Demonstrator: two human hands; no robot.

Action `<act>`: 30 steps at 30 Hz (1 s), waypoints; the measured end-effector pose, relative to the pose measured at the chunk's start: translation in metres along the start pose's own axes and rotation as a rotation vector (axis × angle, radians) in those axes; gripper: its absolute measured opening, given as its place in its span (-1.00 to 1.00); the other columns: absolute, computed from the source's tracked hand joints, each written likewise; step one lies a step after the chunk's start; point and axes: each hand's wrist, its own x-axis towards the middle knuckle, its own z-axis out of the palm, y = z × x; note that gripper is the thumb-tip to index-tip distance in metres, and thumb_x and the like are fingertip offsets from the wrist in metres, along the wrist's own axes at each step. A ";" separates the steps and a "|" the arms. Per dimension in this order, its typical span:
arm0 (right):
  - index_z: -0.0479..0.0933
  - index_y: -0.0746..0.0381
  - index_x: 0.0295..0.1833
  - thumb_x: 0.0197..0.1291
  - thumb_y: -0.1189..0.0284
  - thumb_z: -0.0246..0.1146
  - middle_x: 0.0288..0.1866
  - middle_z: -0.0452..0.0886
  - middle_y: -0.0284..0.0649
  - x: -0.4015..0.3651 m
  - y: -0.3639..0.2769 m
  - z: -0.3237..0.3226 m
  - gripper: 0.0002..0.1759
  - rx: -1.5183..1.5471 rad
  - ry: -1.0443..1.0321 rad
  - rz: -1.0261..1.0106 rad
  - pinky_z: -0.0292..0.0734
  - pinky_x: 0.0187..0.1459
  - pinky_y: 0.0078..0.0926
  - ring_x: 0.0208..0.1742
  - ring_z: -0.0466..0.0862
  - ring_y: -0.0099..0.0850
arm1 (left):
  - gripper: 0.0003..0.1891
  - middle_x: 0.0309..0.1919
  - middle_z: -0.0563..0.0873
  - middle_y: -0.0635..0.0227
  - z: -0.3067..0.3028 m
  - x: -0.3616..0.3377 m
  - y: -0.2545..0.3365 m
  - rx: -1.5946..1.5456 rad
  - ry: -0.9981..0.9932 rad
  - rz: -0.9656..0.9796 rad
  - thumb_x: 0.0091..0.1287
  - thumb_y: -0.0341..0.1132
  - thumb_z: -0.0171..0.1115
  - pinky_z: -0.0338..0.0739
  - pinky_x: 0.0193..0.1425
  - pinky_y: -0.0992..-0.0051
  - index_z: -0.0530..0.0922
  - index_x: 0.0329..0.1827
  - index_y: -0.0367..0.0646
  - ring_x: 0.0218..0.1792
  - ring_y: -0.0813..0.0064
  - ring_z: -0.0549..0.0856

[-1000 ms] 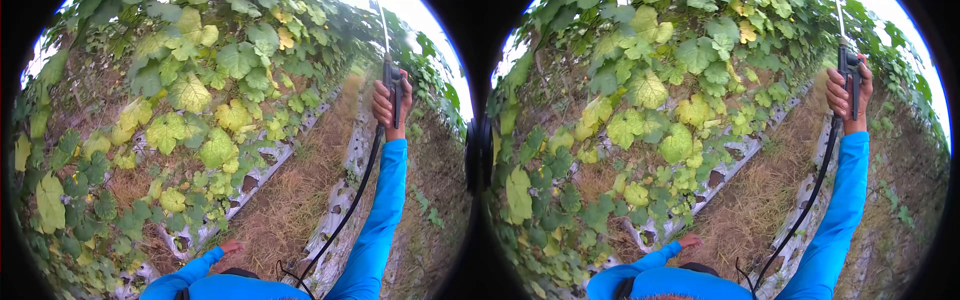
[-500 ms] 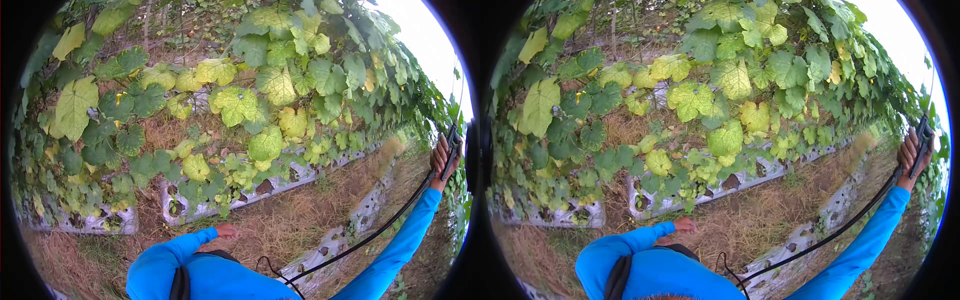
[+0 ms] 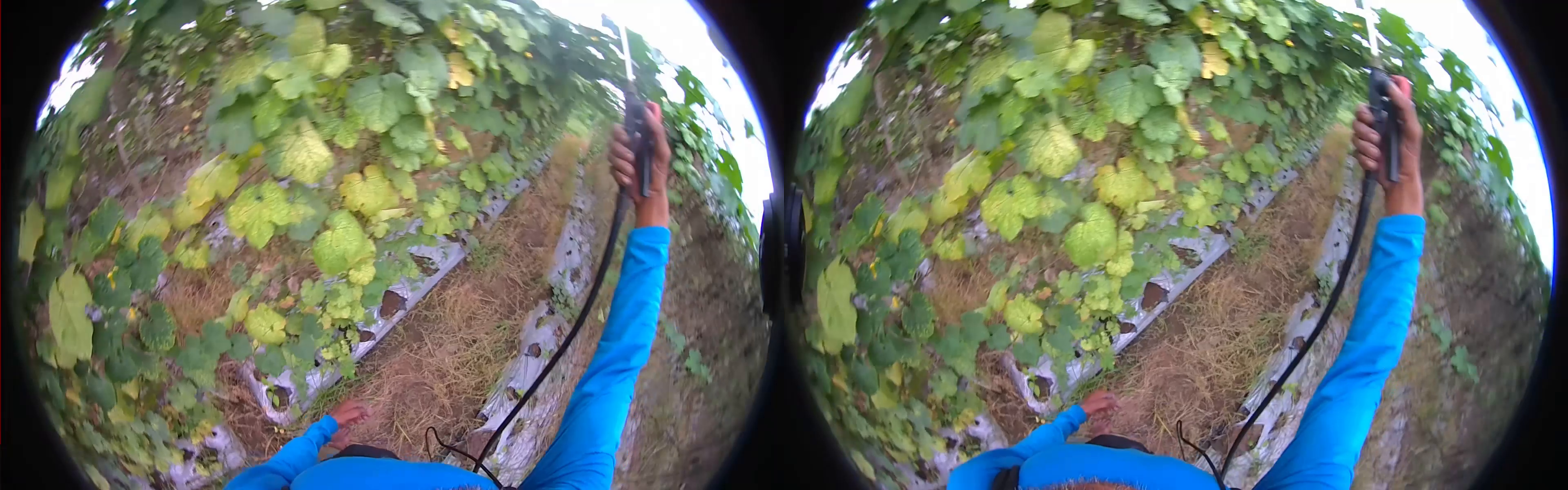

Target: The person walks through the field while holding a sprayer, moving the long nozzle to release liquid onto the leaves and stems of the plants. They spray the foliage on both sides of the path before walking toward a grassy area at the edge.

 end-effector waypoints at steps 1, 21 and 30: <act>0.30 0.13 -0.44 0.06 -0.22 0.18 -0.71 0.22 -0.50 -0.003 0.006 -0.005 -0.40 -0.063 0.084 0.047 0.20 -0.79 -0.70 -0.81 0.25 -0.65 | -0.67 -0.23 0.70 0.35 0.003 0.002 -0.005 -0.010 0.012 -0.061 0.30 -0.11 0.11 0.56 -0.24 0.55 0.60 -0.10 -0.20 -0.26 0.54 0.66; 0.51 0.26 -0.46 -0.04 0.18 0.44 -0.62 0.43 -0.47 -0.248 0.187 0.112 -0.63 -0.837 0.853 -0.112 0.28 -0.51 -0.60 -0.55 0.35 -0.69 | -0.67 -0.22 0.70 0.35 0.017 -0.027 0.032 0.120 -0.353 -0.274 0.34 -0.15 0.13 0.53 -0.30 0.60 0.60 -0.06 -0.24 -0.36 0.62 0.64; 0.25 0.05 -0.51 0.10 0.13 0.34 -0.70 0.23 -0.57 -0.205 0.071 0.171 -0.58 -0.400 0.716 -0.150 0.04 -0.74 -0.72 -0.78 0.19 -0.76 | -0.65 -0.25 0.71 0.44 -0.016 -0.101 -0.040 0.280 -0.518 -0.294 0.36 -0.06 0.07 0.49 -0.36 0.65 0.62 -0.03 -0.13 -0.39 0.68 0.60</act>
